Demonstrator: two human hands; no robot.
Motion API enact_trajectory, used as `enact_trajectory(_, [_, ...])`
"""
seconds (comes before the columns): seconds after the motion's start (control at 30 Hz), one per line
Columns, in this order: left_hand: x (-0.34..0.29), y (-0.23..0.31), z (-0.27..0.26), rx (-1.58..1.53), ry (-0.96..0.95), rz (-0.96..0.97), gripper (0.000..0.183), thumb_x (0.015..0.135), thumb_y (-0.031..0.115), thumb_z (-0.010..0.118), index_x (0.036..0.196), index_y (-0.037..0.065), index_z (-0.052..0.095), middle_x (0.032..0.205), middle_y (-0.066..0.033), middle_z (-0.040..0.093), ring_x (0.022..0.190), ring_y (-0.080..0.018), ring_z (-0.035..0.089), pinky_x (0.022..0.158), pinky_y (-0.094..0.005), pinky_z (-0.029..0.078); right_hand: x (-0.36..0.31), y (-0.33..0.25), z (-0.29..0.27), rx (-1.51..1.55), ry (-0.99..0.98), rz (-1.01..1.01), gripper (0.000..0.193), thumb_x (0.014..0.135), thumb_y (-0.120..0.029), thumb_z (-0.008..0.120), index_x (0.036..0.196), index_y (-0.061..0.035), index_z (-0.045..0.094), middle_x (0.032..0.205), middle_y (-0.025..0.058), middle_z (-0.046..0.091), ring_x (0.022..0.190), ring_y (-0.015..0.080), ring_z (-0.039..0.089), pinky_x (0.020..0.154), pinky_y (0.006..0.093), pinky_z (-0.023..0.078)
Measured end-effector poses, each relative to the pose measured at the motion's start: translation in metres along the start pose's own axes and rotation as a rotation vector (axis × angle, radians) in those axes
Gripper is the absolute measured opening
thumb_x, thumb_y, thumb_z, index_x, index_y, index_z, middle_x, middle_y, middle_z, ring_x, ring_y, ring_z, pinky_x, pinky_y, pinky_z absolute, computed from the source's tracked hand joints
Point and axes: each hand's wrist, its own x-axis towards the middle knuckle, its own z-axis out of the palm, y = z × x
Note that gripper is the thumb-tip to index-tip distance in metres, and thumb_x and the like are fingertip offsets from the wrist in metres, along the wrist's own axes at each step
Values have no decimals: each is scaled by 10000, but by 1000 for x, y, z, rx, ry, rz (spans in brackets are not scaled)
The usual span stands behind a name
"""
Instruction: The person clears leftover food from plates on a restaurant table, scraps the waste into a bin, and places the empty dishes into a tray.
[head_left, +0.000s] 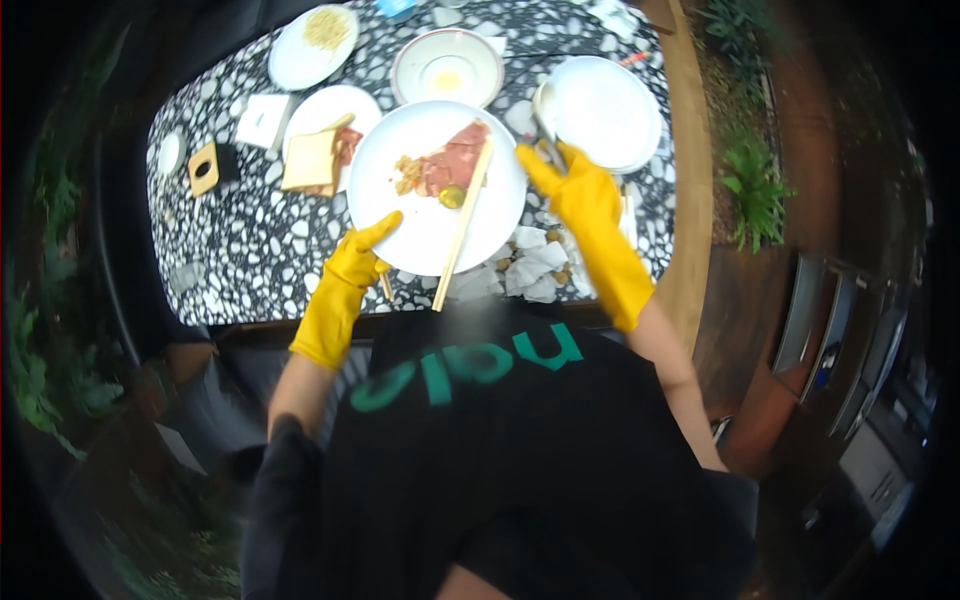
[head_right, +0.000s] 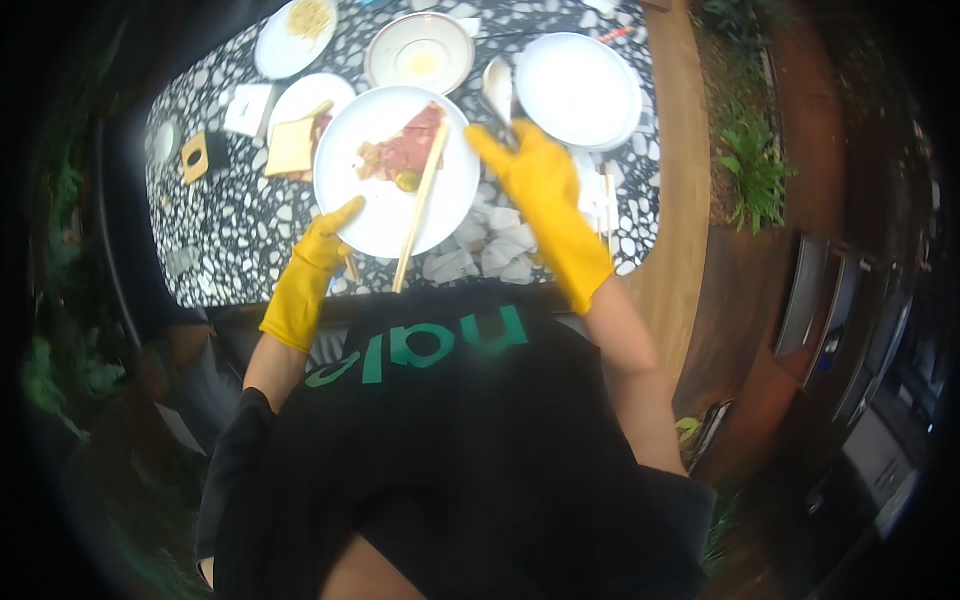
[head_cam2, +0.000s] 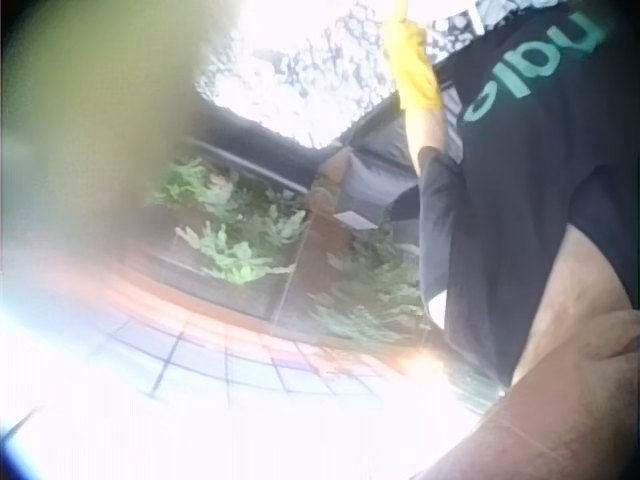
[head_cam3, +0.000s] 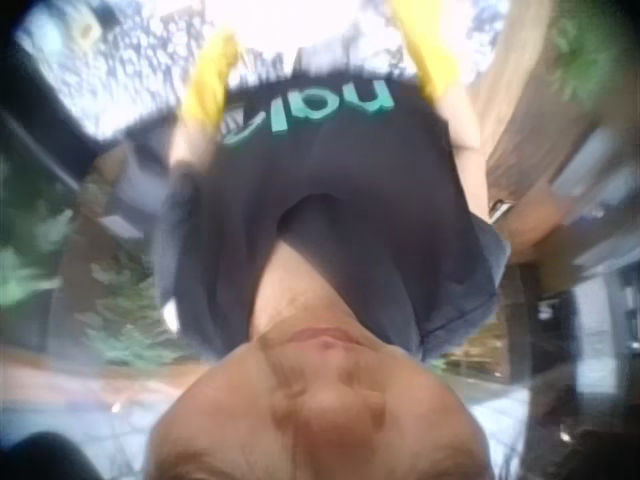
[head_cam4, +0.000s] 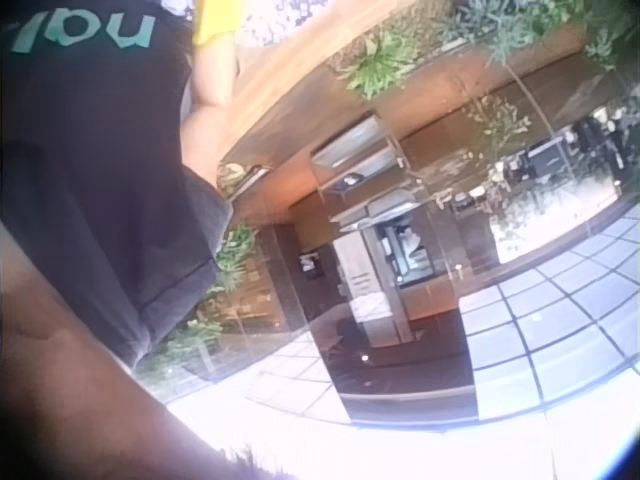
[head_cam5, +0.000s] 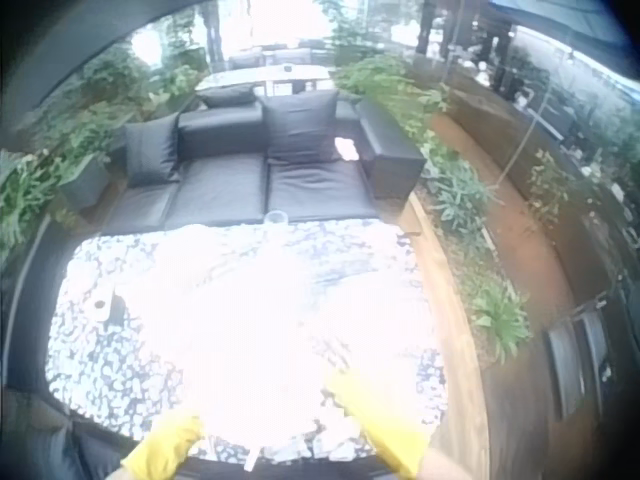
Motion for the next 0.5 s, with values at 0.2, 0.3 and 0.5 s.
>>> enact_trajectory(0.2, [-54, 9, 24, -856, 529, -487, 442, 886, 104, 692, 1301, 12, 569, 1032, -83, 686, 801, -151, 666, 597, -240, 497, -61, -28, 126, -191, -170, -63, 1024, 730, -696, 697, 1445, -15, 427, 968, 245, 708, 824, 383, 693, 710, 418, 538])
enact_trajectory(0.3, [-69, 15, 28, -1068, 663, -512, 458, 891, 148, 705, 1292, -2, 544, 1005, -80, 684, 735, -146, 664, 533, -236, 478, -65, -20, 160, -247, -264, -26, 962, 805, -621, 653, 1514, -55, 332, 985, 265, 699, 859, 428, 679, 769, 458, 535])
enact_trajectory(0.5, [-74, 19, 35, -991, 848, -630, 474, 885, 134, 705, 1308, 10, 531, 1032, -111, 690, 707, -181, 679, 476, -245, 485, -51, 18, 178, -401, -221, -230, 695, 899, -418, 595, 1479, -89, 401, 880, 207, 709, 812, 404, 683, 743, 454, 535])
